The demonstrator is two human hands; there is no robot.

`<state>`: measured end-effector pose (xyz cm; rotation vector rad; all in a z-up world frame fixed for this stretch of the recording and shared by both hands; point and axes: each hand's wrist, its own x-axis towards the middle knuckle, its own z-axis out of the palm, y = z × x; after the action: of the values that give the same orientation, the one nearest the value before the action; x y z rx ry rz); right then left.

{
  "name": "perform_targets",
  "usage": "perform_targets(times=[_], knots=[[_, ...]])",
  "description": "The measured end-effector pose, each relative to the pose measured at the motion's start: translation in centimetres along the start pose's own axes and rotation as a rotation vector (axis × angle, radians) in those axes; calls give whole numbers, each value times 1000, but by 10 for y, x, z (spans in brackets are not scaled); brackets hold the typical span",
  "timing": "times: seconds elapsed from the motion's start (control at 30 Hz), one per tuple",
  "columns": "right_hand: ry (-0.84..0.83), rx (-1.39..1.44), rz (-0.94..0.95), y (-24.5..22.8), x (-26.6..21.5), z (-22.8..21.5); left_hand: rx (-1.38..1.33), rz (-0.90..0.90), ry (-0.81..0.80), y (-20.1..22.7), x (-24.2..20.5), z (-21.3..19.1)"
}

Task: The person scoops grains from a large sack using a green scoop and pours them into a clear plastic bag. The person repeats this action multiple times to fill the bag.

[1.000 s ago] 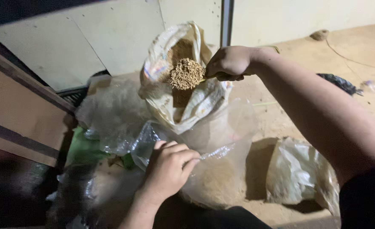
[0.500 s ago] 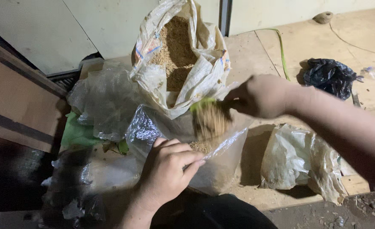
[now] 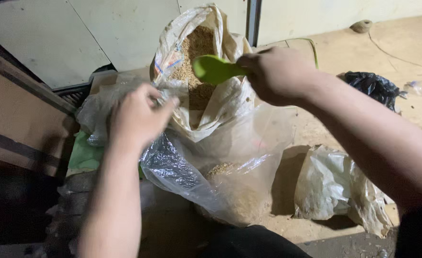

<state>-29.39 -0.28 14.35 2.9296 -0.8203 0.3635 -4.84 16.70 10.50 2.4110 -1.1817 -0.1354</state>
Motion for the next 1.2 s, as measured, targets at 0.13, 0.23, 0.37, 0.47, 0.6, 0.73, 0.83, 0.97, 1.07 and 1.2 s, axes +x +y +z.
perform_targets(times=[0.13,0.23,0.37,0.47,0.6,0.73,0.83,0.97,1.07,1.2], knots=[[-192,98,53,-26,46,18,-34,-200,-180,-33,94,31],[-272,21,75,-42,74,36,-165,-168,-293,-62,131,70],[-308,-25,63,-36,85,55,-365,-20,-79,-84,138,92],[-359,5,245,-15,88,49,-374,5,12,-81,127,76],[-241,46,236,-1,77,34,-365,-54,-46,-59,106,55],[-298,14,191,-16,66,26,-183,-120,-242,-32,90,58],[-494,-188,217,-34,63,24,-156,-16,-260,-9,83,62],[-647,-308,204,-32,70,28,-138,-162,-414,9,70,58],[-616,-182,187,-16,86,48,-132,-201,-466,13,70,55],[-590,21,157,-3,111,100,-163,-15,-408,0,70,64]])
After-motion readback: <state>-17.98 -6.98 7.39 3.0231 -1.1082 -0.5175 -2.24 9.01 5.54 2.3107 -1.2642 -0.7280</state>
